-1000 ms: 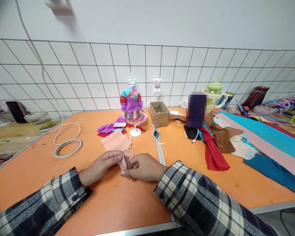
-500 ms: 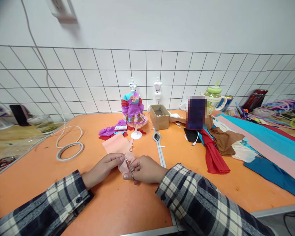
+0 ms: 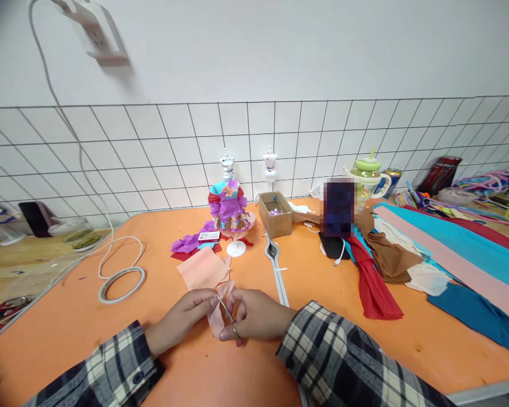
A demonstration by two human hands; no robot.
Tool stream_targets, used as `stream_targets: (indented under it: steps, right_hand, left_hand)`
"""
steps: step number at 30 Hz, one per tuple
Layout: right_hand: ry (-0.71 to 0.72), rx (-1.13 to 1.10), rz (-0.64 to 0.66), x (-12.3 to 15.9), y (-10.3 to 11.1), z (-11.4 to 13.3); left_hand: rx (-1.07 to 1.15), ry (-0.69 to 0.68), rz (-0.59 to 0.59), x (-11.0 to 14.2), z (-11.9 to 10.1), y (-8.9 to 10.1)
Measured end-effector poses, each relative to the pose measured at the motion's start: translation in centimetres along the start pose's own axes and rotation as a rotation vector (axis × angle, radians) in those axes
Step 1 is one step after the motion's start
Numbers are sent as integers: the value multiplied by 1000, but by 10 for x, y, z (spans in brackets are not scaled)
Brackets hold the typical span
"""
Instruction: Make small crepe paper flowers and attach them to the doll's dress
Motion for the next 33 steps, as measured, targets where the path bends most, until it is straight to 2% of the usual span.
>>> stream_targets:
  steps: [4,9,14,17,20,22,24,27,30,33]
  right_hand:
    - [-5,-11,-7,0,-3,1]
    - [-91,-90,-40,-4,-2,-3]
    - [18,-113,-108,-5,9,0]
    - [41,87,-173,-3,17,7]
    - [-8,434,-269,-2,24,14]
    - [-68,551,-268,-7,26,14]
    - [-98,580,-235,-14,26,13]
    - [-148,418,-178,-22,30,7]
    - [-201,141,-86,-18,36,0]
    - [-195,79,-41,-8,44,-3]
  left_hand:
    - [-35,-17,-24,1,0,2]
    - [2,-19,-3,1,1,2]
    - [-74,-7,-62,1,8,4]
    - [-203,-61,-166,5,3,11]
    - [-397,-272,-270,15,-17,19]
    - [-548,-436,-213,21,-31,16]
    - [-716,-520,-69,23,-37,6]
    - [-872,-450,75,19,-34,-8]
    - [-896,-374,84,15,-30,-14]
    - [-916,-414,90,16,-31,-20]
Point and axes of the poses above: each hand's wrist, its own x-axis away from the middle knuckle, its own y-axis out of the back of the hand, z = x × y, the point moved 4 cm from there along -x, towards the middle knuckle, and after that the axes turned 4 degrees about y, right-handed, at the moved point
